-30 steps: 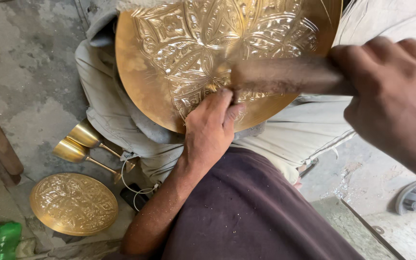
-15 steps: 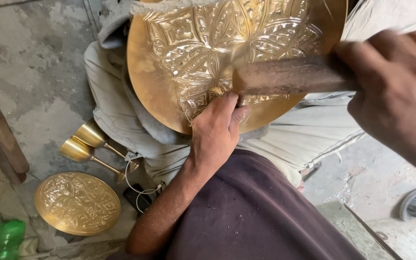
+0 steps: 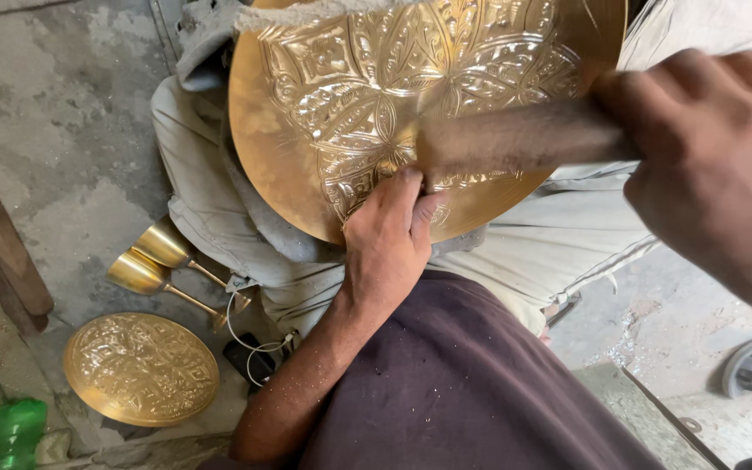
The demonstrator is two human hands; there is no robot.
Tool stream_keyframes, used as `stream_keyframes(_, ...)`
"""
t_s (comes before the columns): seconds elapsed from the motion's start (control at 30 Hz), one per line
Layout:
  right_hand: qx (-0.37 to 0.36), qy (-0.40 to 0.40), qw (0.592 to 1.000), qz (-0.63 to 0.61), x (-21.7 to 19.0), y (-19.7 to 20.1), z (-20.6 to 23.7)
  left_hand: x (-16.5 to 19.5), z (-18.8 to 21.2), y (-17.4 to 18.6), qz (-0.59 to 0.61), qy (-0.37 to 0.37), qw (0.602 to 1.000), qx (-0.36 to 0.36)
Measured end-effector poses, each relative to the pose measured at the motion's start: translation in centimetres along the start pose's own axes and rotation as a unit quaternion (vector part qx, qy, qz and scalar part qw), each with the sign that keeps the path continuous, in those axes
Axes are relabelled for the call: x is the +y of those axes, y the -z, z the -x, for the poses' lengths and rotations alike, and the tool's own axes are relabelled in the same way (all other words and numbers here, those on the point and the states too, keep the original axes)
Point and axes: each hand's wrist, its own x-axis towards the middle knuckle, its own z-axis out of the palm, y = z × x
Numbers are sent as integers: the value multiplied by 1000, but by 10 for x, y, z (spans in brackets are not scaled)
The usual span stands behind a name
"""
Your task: The person sits on the floor with a large engraved brass plate resting on their lap. They hold a small punch against the plate's floral pattern with one hand and strike it repeatedly with a wooden mallet held in the other hand, repositioning the punch across different areas of the design to emboss the metal.
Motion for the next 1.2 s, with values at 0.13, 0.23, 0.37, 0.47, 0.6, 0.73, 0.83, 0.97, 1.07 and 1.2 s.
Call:
stream_keyframes(0.13, 32, -94, 985, -142, -4, 5, -5, 3, 0, 2, 12, -12, 1000, 23)
stream_keyframes(0.23, 48, -101, 977, -179, -5, 7, -6, 3, 0, 1, 16, -25, 999, 28)
stream_keyframes(0.37, 63, -14, 981, -183, -3, 7, -4, 1, 1, 0, 5, -19, 1000, 24)
stream_keyframes(0.47, 22, -61, 986, -156, -3, 5, -3, 1, 2, 0, 4, -19, 999, 28)
stream_keyframes(0.6, 24, -20, 999, -29, -1, 7, -4, 2, 1, 1, -5, -14, 1000, 26)
stream_keyframes(0.73, 15, -98, 976, -195, 1, 10, -4, 5, 1, 2, 11, -21, 999, 38)
stream_keyframes(0.83, -2, 8, 1000, 27, 1, 10, -6, 6, 1, 2, 3, -8, 999, 31)
stream_keyframes(0.97, -15, -82, 990, -115, 0, 9, -9, 7, 0, 3, 15, -16, 999, 42)
stream_keyframes(1.07, 27, -2, 1000, 4, -1, 13, -11, 8, -1, 4, 8, -15, 999, 42)
stream_keyframes(1.2, 20, -62, 991, -116, -1, 16, -11, 8, 0, 3, 7, -23, 999, 48)
